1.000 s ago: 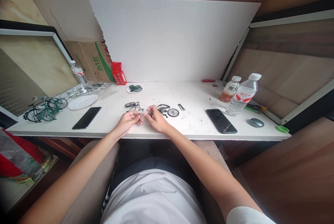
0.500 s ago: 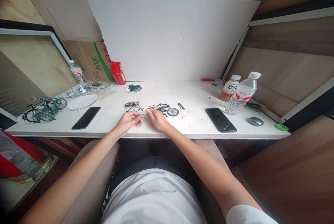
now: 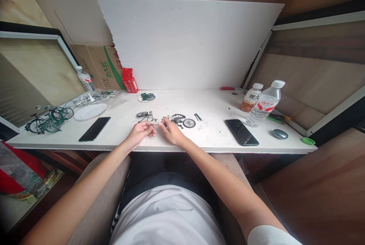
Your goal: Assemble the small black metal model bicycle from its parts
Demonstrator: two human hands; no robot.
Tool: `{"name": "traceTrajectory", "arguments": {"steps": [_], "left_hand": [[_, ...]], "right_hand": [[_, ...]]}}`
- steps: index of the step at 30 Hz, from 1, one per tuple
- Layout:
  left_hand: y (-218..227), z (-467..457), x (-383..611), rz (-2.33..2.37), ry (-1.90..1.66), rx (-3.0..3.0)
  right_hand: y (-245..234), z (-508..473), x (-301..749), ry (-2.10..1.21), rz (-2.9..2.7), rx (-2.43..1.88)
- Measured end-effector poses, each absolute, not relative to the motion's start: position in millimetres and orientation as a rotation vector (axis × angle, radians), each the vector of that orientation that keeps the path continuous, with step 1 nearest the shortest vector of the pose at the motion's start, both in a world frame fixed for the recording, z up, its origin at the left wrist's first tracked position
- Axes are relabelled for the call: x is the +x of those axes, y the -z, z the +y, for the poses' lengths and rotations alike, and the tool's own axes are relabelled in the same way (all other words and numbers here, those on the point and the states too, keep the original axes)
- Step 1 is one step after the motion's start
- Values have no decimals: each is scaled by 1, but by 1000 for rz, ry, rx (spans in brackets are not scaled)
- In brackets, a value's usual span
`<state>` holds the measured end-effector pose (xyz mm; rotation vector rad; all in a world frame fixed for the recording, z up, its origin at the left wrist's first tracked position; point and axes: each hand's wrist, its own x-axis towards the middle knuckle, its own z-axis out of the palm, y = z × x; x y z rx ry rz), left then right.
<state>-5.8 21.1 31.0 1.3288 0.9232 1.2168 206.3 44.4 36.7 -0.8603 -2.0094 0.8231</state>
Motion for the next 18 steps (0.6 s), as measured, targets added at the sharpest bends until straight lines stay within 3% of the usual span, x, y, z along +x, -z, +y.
{"name": "traceTrajectory", "arguments": {"steps": [18], "left_hand": [[-29,24,-6,919,-1198,1272]], "right_hand": [[-33,47,204,-778,-2029,-898]]}}
